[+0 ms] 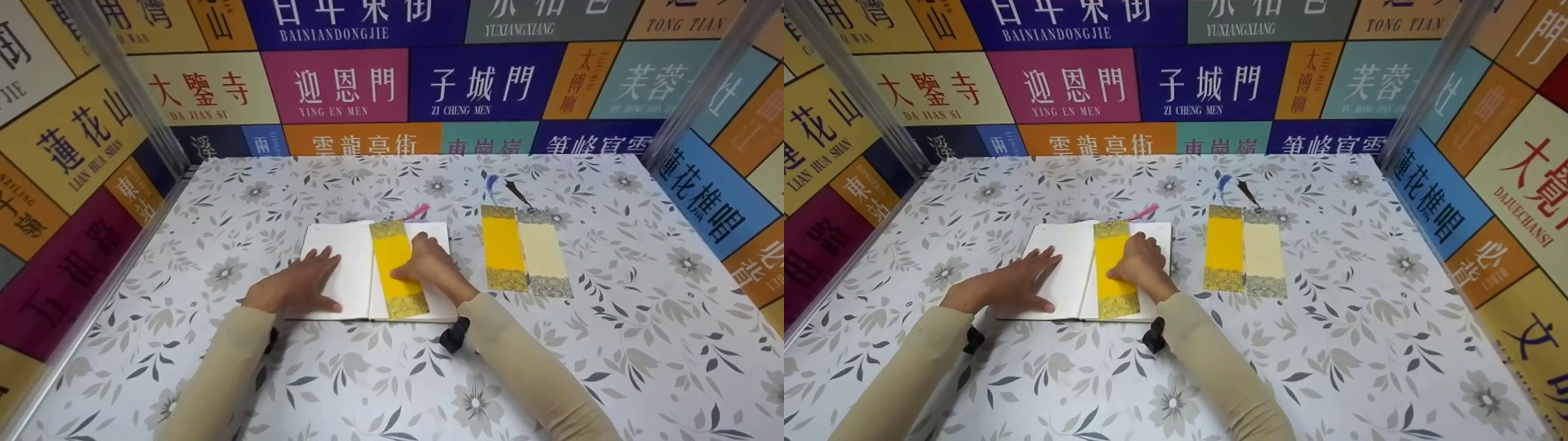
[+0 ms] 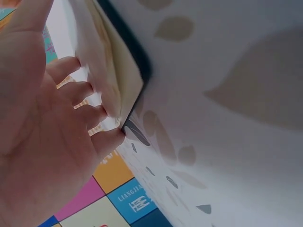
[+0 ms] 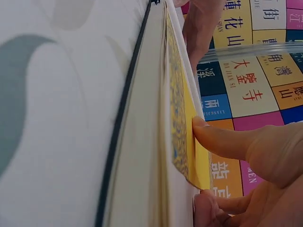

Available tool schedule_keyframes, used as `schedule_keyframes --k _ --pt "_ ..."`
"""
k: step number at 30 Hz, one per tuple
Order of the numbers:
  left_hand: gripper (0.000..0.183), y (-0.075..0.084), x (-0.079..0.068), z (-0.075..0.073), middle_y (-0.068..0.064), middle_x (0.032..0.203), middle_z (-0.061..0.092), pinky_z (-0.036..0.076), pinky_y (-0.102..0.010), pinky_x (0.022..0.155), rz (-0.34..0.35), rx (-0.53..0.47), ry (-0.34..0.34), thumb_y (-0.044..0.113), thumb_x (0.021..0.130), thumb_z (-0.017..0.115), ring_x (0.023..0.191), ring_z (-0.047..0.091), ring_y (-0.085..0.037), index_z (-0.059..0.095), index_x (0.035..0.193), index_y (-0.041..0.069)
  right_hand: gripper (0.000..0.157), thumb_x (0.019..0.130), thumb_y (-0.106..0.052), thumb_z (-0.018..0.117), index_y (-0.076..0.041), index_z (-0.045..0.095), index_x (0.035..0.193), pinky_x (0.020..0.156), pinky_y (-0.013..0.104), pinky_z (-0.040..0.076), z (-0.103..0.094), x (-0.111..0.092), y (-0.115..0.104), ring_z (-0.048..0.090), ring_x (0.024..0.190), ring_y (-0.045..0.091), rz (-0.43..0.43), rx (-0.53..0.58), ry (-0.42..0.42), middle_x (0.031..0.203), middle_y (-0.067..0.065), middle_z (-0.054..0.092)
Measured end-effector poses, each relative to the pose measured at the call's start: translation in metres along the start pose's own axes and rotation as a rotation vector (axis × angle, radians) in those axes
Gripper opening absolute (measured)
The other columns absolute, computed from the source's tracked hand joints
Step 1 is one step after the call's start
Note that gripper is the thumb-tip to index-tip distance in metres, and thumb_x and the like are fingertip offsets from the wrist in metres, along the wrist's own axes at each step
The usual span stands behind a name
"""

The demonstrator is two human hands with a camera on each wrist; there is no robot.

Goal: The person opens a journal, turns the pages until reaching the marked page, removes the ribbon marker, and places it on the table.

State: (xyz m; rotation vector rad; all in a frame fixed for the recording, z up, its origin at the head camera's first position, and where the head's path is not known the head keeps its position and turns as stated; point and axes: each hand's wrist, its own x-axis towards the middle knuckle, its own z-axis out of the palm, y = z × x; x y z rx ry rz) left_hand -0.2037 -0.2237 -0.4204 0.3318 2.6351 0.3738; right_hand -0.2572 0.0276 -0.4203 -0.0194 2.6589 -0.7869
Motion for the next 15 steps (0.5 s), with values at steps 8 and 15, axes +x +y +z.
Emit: schedule_keyframes --k 8,15 --pt "0.108 0.002 0.006 0.000 -0.018 0.169 0.012 0.021 -0.054 0.126 0.016 0.067 0.051 0.050 0.079 0.081 0.155 0.017 -0.039 0.022 0.161 0.011 0.069 0.077 -0.034 0.087 -0.001 0.050 0.125 0.096 0.036 0.045 -0.002 -0.001 0.001 0.050 0.101 0.026 -0.029 0.026 -0.003 0.113 0.012 0.055" --pt "0.122 -0.005 0.017 -0.003 -0.017 0.169 -0.005 0.004 -0.057 0.128 0.114 0.074 0.008 0.054 0.076 0.081 0.157 -0.004 -0.039 0.008 0.162 0.007 0.065 0.078 -0.033 0.086 -0.003 0.051 0.123 0.097 0.036 0.044 -0.004 -0.002 0.004 0.050 0.102 0.025 -0.043 0.066 -0.004 0.114 0.011 0.055"
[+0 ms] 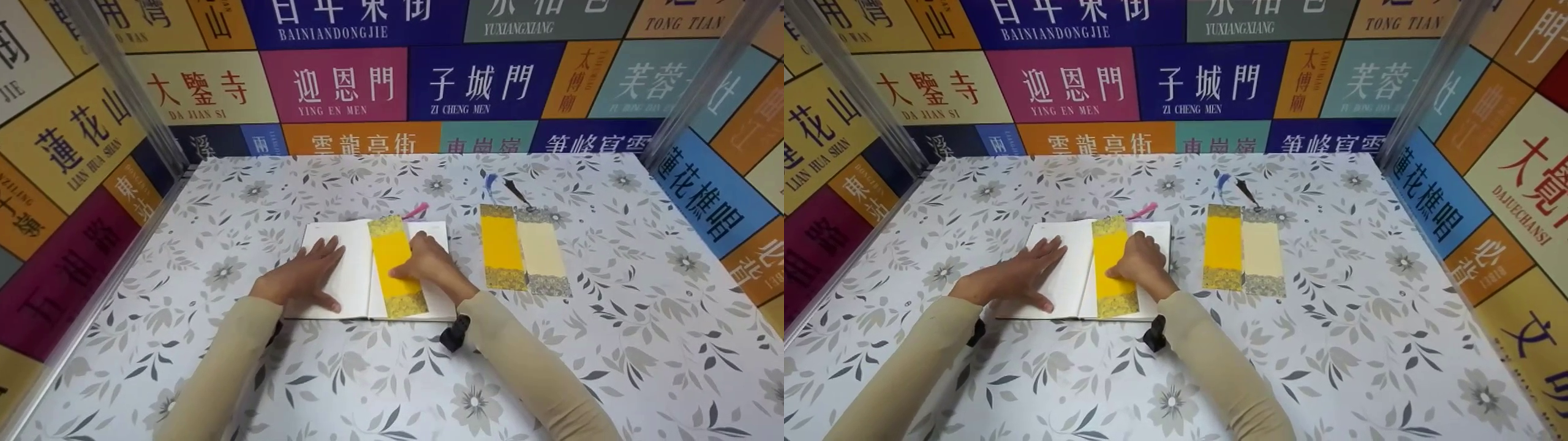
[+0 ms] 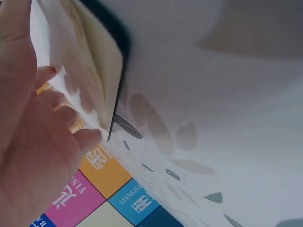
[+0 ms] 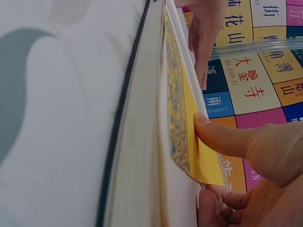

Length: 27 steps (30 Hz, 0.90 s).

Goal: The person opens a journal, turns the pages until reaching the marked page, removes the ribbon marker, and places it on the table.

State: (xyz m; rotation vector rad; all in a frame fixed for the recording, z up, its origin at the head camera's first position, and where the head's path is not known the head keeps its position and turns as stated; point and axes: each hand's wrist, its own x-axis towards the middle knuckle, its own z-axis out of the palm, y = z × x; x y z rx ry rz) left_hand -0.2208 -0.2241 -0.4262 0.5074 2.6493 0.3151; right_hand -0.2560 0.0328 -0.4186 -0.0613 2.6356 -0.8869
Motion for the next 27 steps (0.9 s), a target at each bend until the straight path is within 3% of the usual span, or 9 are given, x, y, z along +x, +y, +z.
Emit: schedule_keyframes --k 8,12,20,27 --pt "0.122 0.001 0.002 -0.003 -0.009 0.170 -0.007 0.000 -0.052 0.129 -0.029 -0.046 -0.058 0.052 0.077 0.081 0.158 -0.006 -0.033 0.004 0.162 0.014 0.062 0.079 -0.030 0.086 -0.005 0.049 0.123 0.092 0.035 0.045 0.001 -0.001 0.001 0.052 0.099 0.026 -0.009 0.029 0.013 0.111 0.011 0.058" --pt "0.122 -0.001 0.001 -0.003 -0.010 0.170 -0.008 -0.001 -0.053 0.128 -0.028 -0.051 -0.060 0.051 0.077 0.081 0.158 -0.007 -0.034 0.003 0.162 0.013 0.059 0.082 -0.029 0.083 -0.006 0.049 0.126 0.091 0.033 0.046 0.001 -0.001 0.003 0.054 0.101 0.025 -0.027 0.067 0.002 0.117 0.013 0.060" --pt "0.122 -0.003 0.001 -0.001 -0.011 0.170 -0.007 -0.001 -0.055 0.128 -0.008 -0.083 -0.046 0.050 0.076 0.082 0.158 -0.007 -0.035 0.004 0.162 0.013 0.051 0.092 -0.017 0.071 -0.007 0.049 0.138 0.052 0.022 0.047 -0.008 -0.002 0.012 0.051 0.061 0.012 -0.019 0.307 -0.113 0.119 0.013 0.061" --pt "0.119 -0.004 -0.001 -0.001 -0.014 0.170 -0.005 -0.001 -0.059 0.127 0.039 -0.099 -0.032 0.047 0.079 0.082 0.157 -0.006 -0.039 0.006 0.162 0.009 0.050 0.096 -0.014 0.065 -0.009 0.050 0.144 0.057 0.022 0.053 -0.029 -0.007 0.015 0.062 0.080 0.014 -0.048 0.491 -0.144 0.127 0.013 0.062"
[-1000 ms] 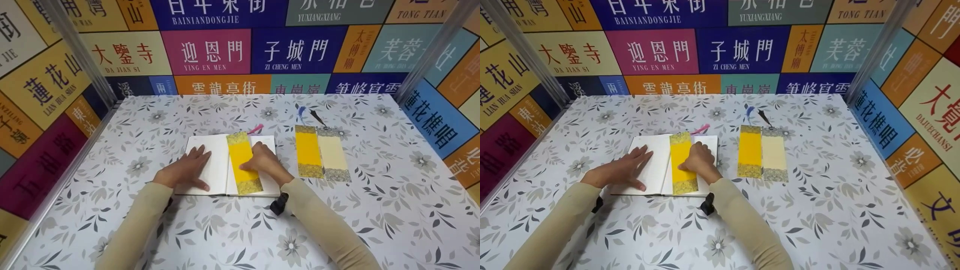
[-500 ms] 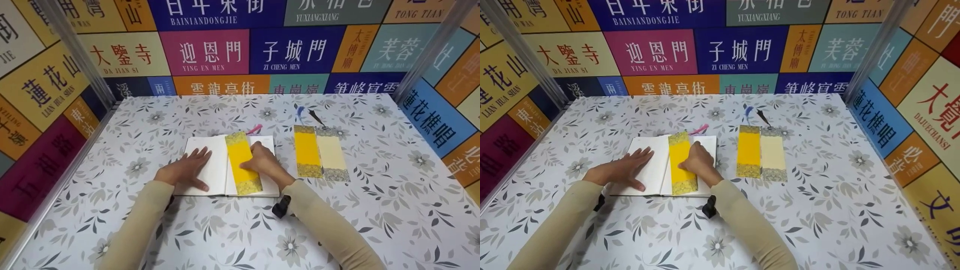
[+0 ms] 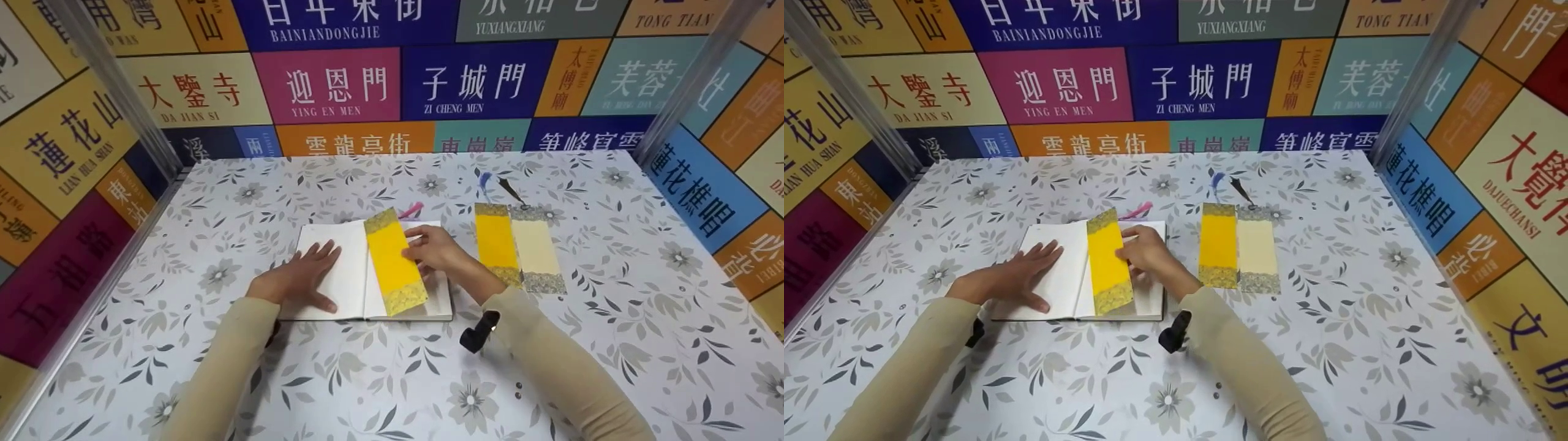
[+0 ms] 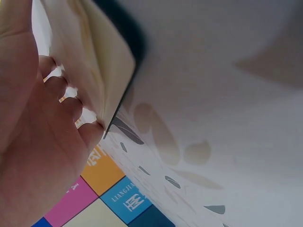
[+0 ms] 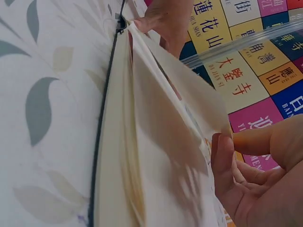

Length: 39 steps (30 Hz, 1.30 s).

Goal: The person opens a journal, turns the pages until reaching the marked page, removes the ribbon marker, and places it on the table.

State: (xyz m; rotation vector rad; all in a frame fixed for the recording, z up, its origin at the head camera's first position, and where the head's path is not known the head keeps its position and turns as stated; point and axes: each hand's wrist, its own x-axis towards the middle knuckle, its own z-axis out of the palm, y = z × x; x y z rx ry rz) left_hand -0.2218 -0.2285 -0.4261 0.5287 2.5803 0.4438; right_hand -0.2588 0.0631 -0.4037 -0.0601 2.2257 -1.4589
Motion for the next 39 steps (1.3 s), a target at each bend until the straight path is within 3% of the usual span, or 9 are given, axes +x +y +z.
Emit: schedule_keyframes --k 5,15,22,29,34,39 --pt "0.119 0.000 -0.002 0.000 -0.017 0.169 -0.003 0.000 -0.061 0.126 0.022 -0.021 0.013 0.044 0.078 0.083 0.156 -0.005 -0.042 0.007 0.161 0.006 0.051 0.099 -0.016 0.063 -0.013 0.048 0.147 0.064 0.024 0.056 -0.021 -0.003 -0.011 0.062 0.095 0.018 0.004 0.048 0.042 0.128 0.010 0.061" --pt "0.119 0.000 -0.003 0.000 -0.019 0.169 -0.004 0.001 -0.061 0.126 0.015 -0.005 0.015 0.045 0.078 0.082 0.156 -0.005 -0.043 0.007 0.161 0.005 0.052 0.101 -0.012 0.053 -0.016 0.043 0.153 0.093 0.036 0.055 -0.079 -0.006 -0.021 0.058 0.121 0.026 -0.021 0.056 0.169 0.146 0.012 0.053" --pt "0.119 0.000 -0.004 -0.001 -0.019 0.169 -0.004 0.000 -0.061 0.126 0.010 -0.013 0.011 0.045 0.078 0.082 0.156 -0.006 -0.043 0.007 0.161 0.005 0.054 0.101 -0.011 0.048 -0.014 0.040 0.154 0.085 0.027 0.053 -0.124 -0.010 -0.014 0.057 0.108 0.020 -0.050 0.022 0.261 0.151 0.014 0.048" --pt "0.119 0.000 -0.004 0.000 -0.017 0.169 -0.003 0.001 -0.060 0.126 -0.002 -0.007 0.011 0.046 0.078 0.082 0.156 -0.005 -0.042 0.007 0.161 0.005 0.054 0.104 -0.015 0.051 -0.017 0.038 0.156 0.105 0.035 0.051 -0.170 -0.014 -0.009 0.054 0.127 0.021 -0.039 0.096 0.322 0.157 0.011 0.044" --pt "0.119 -0.001 -0.002 0.001 -0.017 0.169 -0.003 0.001 -0.060 0.126 -0.006 -0.004 0.005 0.046 0.078 0.082 0.156 -0.005 -0.042 0.007 0.161 0.005 0.054 0.104 -0.017 0.052 -0.017 0.038 0.155 0.102 0.030 0.050 -0.196 -0.013 -0.001 0.052 0.122 0.014 -0.046 0.103 0.389 0.159 0.012 0.040" --pt "0.119 0.001 -0.001 0.000 -0.017 0.169 -0.003 0.001 -0.059 0.127 -0.003 0.006 0.009 0.046 0.078 0.082 0.156 -0.005 -0.042 0.007 0.161 0.006 0.054 0.104 -0.018 0.050 -0.016 0.036 0.156 0.105 0.030 0.047 -0.221 -0.009 0.013 0.045 0.139 0.023 -0.023 0.083 0.451 0.163 0.012 0.033"
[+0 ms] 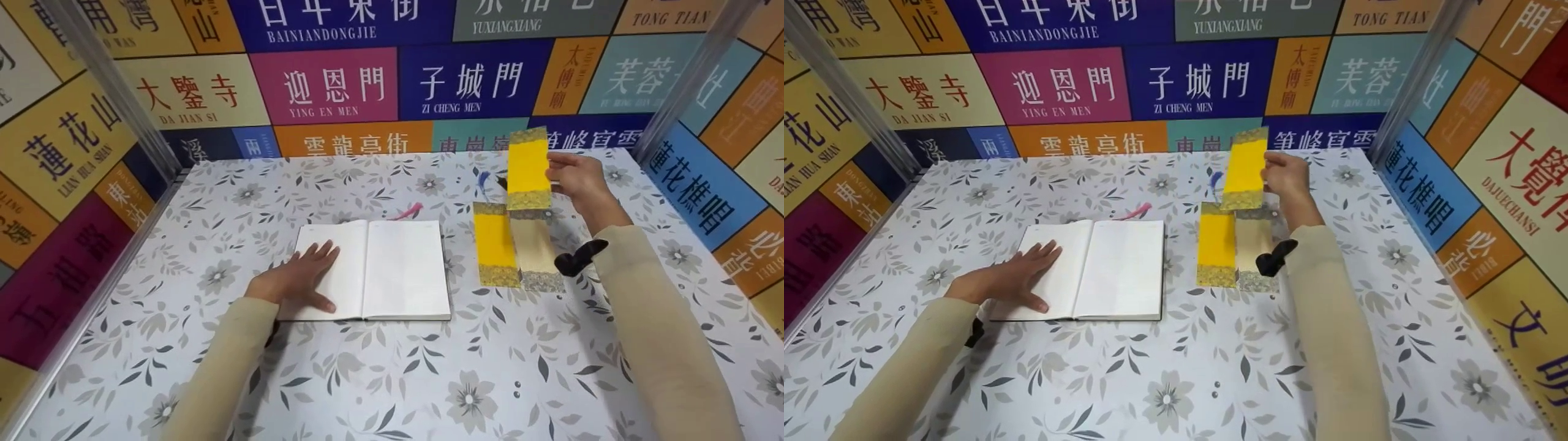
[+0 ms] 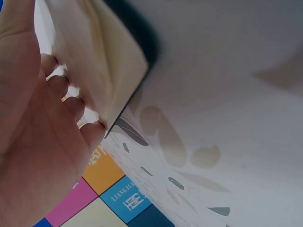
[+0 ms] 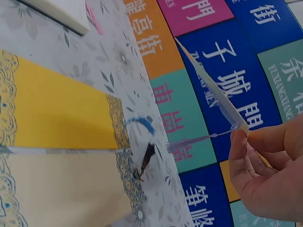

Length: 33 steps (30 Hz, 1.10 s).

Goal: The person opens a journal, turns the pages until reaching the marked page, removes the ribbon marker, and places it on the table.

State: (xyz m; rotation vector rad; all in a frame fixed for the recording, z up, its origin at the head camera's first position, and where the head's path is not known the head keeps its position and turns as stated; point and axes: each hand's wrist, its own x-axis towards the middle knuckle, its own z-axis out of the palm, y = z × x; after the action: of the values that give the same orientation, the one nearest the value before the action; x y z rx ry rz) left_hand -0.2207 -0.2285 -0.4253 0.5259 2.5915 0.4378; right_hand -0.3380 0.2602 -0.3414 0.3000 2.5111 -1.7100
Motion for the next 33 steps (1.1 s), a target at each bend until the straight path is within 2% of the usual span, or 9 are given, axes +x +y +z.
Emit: schedule_keyframes --k 3,7,11,16,22,28,33 --pt "0.119 0.000 0.000 0.000 -0.017 0.169 -0.003 0.002 -0.059 0.127 0.000 0.001 -0.001 0.046 0.078 0.081 0.156 -0.005 -0.042 0.007 0.161 0.006 0.054 0.104 -0.018 0.049 -0.015 0.034 0.157 0.105 0.029 0.047 -0.012 0.006 0.014 0.042 0.143 0.024 0.026 -0.003 0.036 0.164 0.011 0.031" --pt "0.119 0.002 0.001 -0.002 -0.016 0.169 -0.005 0.001 -0.059 0.127 -0.008 -0.005 -0.005 0.046 0.078 0.082 0.156 -0.006 -0.041 0.006 0.161 0.007 0.056 0.104 -0.018 0.049 -0.015 0.032 0.158 0.097 0.023 0.050 -0.030 0.009 0.037 0.050 0.128 0.015 0.063 -0.025 0.055 0.164 0.012 0.032" --pt "0.120 0.001 0.002 -0.002 -0.016 0.169 -0.005 0.000 -0.059 0.127 -0.011 -0.012 -0.009 0.047 0.078 0.082 0.156 -0.006 -0.041 0.006 0.161 0.006 0.057 0.105 -0.017 0.048 -0.011 0.030 0.158 0.091 0.020 0.051 -0.043 0.004 0.061 0.052 0.112 0.006 0.098 -0.053 0.029 0.165 0.015 0.030" --pt "0.120 0.001 0.002 -0.001 -0.016 0.169 -0.005 0.000 -0.059 0.127 -0.012 -0.011 -0.016 0.047 0.078 0.082 0.156 -0.006 -0.041 0.006 0.161 0.006 0.056 0.104 -0.016 0.049 -0.010 0.032 0.157 0.088 0.018 0.053 -0.051 -0.005 0.085 0.055 0.102 0.005 0.154 -0.064 -0.006 0.160 0.015 0.036" --pt "0.122 -0.001 0.003 0.000 -0.015 0.169 -0.005 0.001 -0.059 0.127 -0.024 -0.026 -0.014 0.047 0.076 0.083 0.156 -0.006 -0.041 0.006 0.161 0.007 0.058 0.105 -0.015 0.047 -0.006 0.026 0.158 0.080 0.015 0.054 -0.054 -0.020 0.106 0.056 0.091 0.001 0.122 -0.137 -0.080 0.160 0.021 0.032" --pt "0.122 -0.001 0.002 0.000 -0.016 0.169 -0.005 0.000 -0.058 0.127 -0.026 -0.009 -0.011 0.047 0.076 0.083 0.156 -0.006 -0.041 0.006 0.161 0.007 0.057 0.104 -0.014 0.047 -0.003 0.029 0.157 0.077 0.012 0.052 -0.055 -0.025 0.117 0.054 0.096 0.002 0.123 -0.186 -0.061 0.157 0.021 0.035" --pt "0.121 0.000 0.004 0.000 -0.016 0.169 -0.006 0.000 -0.058 0.127 -0.024 -0.001 -0.013 0.048 0.077 0.082 0.156 -0.006 -0.041 0.005 0.162 0.007 0.055 0.103 -0.012 0.046 -0.002 0.032 0.156 0.073 0.012 0.050 -0.056 -0.026 0.124 0.054 0.119 0.024 0.147 -0.249 -0.023 0.158 0.024 0.036"
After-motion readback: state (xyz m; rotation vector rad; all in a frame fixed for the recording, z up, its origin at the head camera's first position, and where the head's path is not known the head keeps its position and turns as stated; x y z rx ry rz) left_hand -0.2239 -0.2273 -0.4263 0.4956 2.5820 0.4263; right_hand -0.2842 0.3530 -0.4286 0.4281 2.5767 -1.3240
